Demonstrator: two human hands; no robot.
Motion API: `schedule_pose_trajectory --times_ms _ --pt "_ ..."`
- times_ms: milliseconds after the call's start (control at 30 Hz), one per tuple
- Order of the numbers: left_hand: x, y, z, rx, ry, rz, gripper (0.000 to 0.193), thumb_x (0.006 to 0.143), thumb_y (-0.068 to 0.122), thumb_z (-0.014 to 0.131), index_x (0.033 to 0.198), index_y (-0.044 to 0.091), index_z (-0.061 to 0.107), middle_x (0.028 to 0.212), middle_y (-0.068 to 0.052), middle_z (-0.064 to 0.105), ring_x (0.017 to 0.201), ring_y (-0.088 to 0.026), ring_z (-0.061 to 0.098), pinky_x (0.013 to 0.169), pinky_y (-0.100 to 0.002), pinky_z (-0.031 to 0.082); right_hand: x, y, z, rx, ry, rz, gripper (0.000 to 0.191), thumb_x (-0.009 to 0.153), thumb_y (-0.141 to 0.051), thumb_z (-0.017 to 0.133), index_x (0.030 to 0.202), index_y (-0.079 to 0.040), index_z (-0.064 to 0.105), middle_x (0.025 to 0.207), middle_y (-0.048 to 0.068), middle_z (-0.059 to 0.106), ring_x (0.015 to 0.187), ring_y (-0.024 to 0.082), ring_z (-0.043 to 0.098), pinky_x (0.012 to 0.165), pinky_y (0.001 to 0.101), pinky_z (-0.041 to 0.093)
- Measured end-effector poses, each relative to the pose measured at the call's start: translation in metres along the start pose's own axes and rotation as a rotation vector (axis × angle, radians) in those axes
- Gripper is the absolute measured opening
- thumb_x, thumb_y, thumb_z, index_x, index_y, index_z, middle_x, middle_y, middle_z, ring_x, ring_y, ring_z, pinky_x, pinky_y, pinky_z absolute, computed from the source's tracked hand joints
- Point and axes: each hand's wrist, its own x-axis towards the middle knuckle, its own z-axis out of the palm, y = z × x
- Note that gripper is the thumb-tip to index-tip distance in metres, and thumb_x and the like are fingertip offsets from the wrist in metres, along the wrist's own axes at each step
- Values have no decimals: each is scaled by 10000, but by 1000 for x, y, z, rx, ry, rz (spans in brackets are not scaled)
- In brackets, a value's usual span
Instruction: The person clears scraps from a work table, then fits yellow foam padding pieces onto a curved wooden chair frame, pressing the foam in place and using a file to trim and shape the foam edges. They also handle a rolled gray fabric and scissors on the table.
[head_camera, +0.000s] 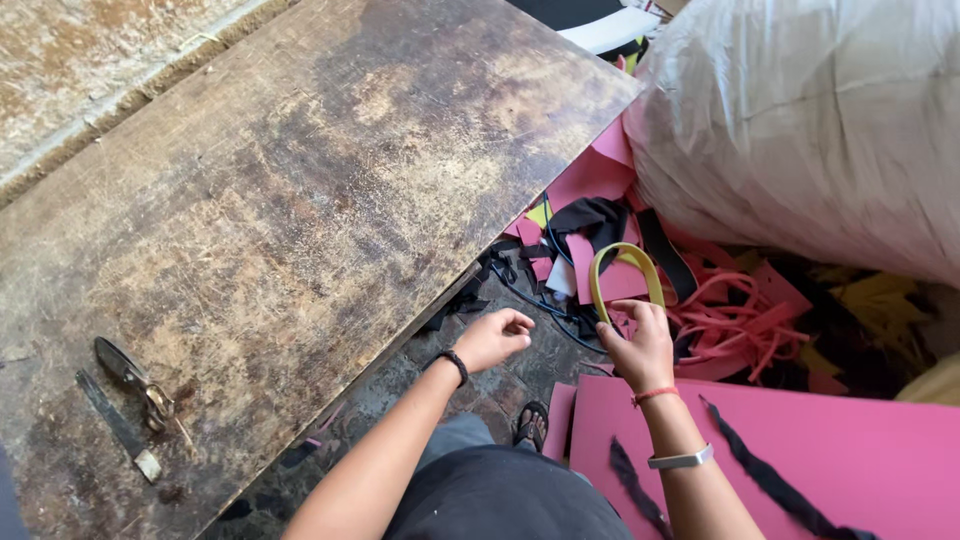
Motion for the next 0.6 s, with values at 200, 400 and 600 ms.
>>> schedule_pose_trajectory --times_ms 200,400,600 --pt "54 -31 -68 -116 203 -34 307 890 141 730 1178 38 697 1005 -8 730 934 -88 688 848 -262 566 94 -6 60 52 -206 45 412 774 -207 833 1135 -73 686 1093 107 655 1010 263 668 877 374 542" --pt "144 -31 -146 -360 258 -83 288 923 126 704 1193 29 676 1001 -12 706 900 -111 674 816 -274 567 184 0 135 211 -426 208 412 799 -218 808 1166 -67 697 1037 52 749 978 156 714 865 332 545" --pt "221 -1 -214 -335 281 -146 257 943 163 688 1177 59 684 1003 -8 721 883 -100 678 749 -255 533 276 19 189 236 -507 295 378 847 -177 786 1182 -24 703 1012 75 738 905 139 700 815 287 565"
